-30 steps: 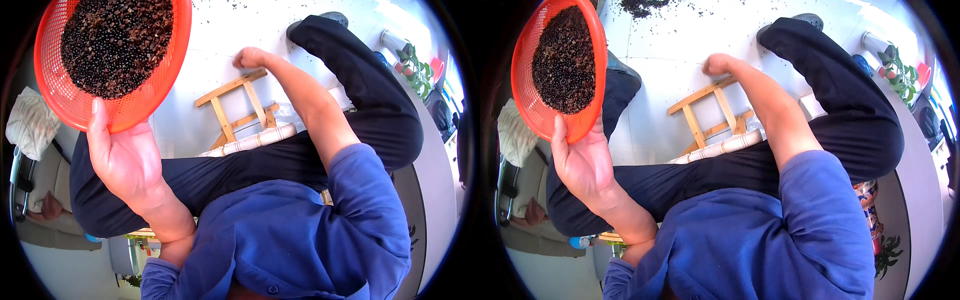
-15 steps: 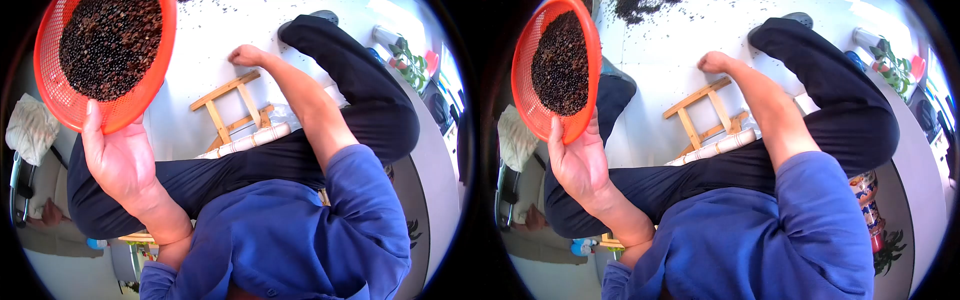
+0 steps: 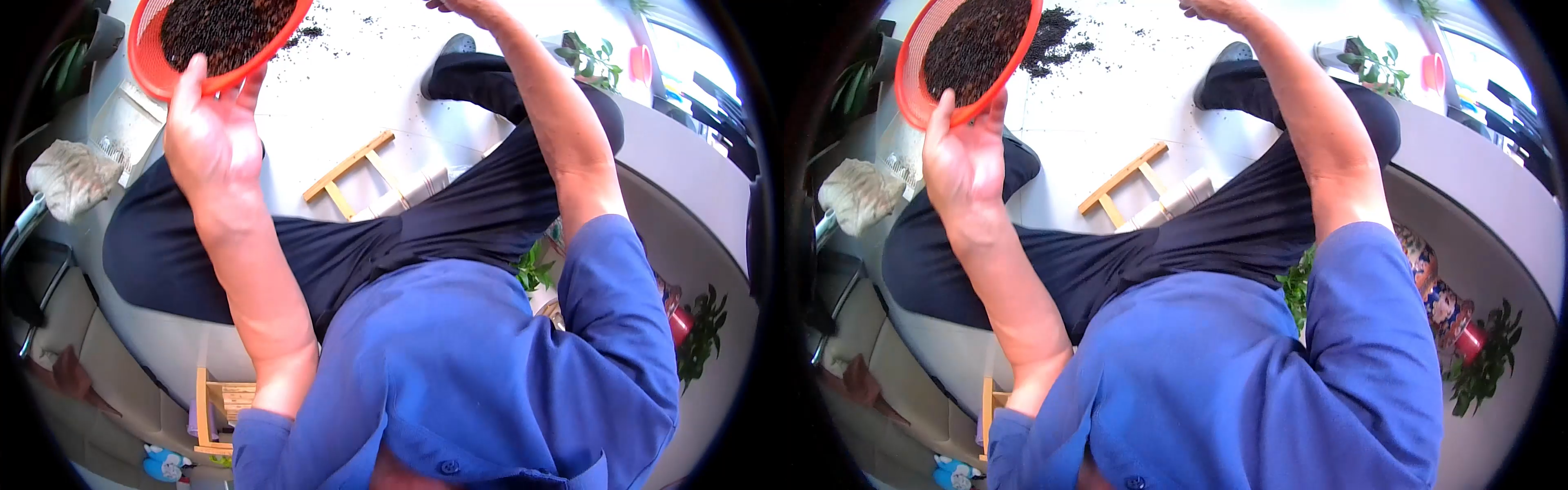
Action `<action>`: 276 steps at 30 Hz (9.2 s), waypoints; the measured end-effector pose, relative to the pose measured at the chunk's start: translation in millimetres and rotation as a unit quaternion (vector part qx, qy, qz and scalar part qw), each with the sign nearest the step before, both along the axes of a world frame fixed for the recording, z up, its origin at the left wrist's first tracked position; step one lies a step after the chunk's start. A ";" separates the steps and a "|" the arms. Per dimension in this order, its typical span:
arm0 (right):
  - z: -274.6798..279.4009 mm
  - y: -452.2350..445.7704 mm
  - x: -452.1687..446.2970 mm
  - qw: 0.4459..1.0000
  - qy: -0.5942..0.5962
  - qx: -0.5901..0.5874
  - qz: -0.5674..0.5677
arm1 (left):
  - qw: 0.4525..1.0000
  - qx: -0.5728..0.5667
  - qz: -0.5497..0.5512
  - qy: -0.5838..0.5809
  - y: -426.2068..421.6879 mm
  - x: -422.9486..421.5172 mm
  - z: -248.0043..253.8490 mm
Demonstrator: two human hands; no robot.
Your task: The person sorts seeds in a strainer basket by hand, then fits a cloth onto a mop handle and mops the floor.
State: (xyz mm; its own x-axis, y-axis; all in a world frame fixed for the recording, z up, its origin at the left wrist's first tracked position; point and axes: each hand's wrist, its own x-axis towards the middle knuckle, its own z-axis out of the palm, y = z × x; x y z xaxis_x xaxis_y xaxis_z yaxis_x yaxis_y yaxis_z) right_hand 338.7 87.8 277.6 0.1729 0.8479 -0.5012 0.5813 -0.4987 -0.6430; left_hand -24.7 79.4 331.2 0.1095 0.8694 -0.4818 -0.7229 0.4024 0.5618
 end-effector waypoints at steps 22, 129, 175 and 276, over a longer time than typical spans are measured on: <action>188.6 -153.3 -64.0 0.975 0.020 0.213 -0.060 | 0.996 0.087 -0.007 0.003 -0.3 0.9 14.1; 201.6 -270.8 24.2 0.923 0.106 0.262 -0.260 | 0.996 0.050 0.040 0.065 -14.4 -46.6 -45.6; 98.5 -313.2 96.9 0.831 0.297 0.287 -0.372 | 0.986 0.143 -0.075 0.050 -6.9 -23.8 72.7; -308.9 125.5 -104.0 0.904 -0.113 0.277 0.306 | 0.975 -0.162 -0.107 0.109 34.7 -120.1 -294.5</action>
